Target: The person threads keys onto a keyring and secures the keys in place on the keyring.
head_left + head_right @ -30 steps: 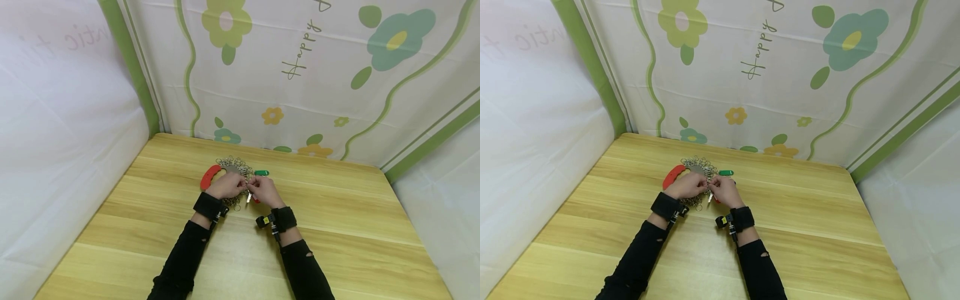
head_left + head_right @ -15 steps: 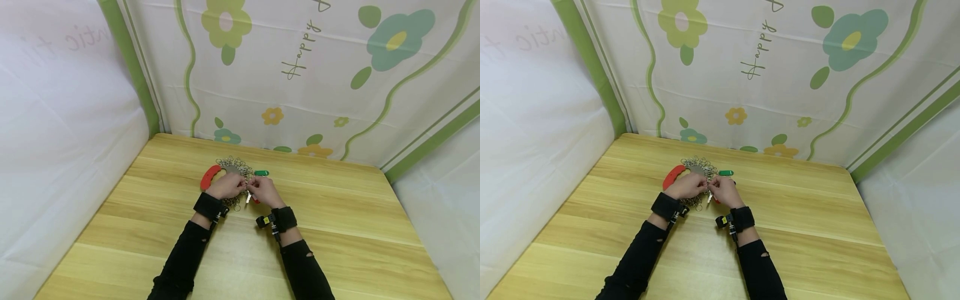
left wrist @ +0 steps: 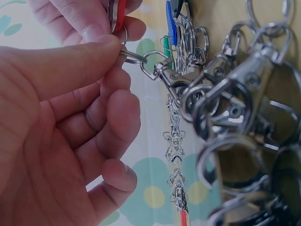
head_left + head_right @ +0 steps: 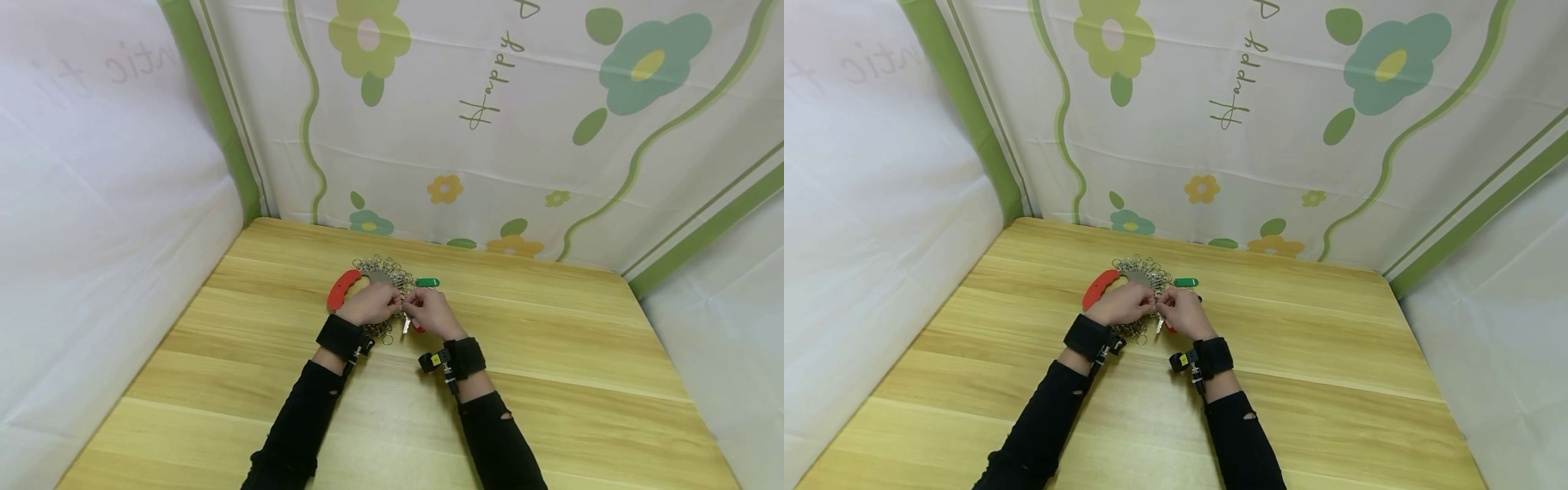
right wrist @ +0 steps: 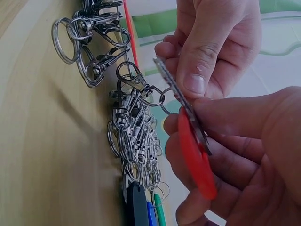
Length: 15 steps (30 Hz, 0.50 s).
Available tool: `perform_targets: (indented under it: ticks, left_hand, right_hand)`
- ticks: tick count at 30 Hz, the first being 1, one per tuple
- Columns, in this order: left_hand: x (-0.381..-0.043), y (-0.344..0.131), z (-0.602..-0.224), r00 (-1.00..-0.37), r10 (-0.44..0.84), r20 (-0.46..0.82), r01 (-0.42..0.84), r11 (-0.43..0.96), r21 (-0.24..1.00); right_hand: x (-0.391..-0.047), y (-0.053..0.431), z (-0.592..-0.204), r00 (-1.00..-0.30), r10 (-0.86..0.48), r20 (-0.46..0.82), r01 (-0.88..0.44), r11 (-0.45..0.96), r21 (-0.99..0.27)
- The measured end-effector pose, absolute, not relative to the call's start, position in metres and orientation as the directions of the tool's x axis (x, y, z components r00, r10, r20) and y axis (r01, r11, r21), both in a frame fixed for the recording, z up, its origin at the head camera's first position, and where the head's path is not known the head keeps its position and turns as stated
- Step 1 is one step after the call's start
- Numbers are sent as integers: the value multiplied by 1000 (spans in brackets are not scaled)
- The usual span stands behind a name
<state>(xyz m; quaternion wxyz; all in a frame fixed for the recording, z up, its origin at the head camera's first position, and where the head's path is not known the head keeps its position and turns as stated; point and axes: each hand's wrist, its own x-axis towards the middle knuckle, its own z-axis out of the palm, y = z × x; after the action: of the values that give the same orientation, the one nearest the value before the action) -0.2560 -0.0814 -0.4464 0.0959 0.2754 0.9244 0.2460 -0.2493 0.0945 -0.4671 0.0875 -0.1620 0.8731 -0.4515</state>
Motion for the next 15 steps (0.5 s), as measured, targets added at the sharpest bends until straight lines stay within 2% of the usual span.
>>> perform_targets:
  ticks: [8, 15]
  left_hand:
    - [-254, -82, -445, -838, 543, -49, 455, 745, 488]
    - [-251, -78, -444, -819, 566, -95, 469, 755, 459]
  right_hand:
    - [-250, 98, -469, -905, -424, -22, -222, 516, -827]
    - [-245, 103, -471, -860, -494, -128, -172, 516, -839]
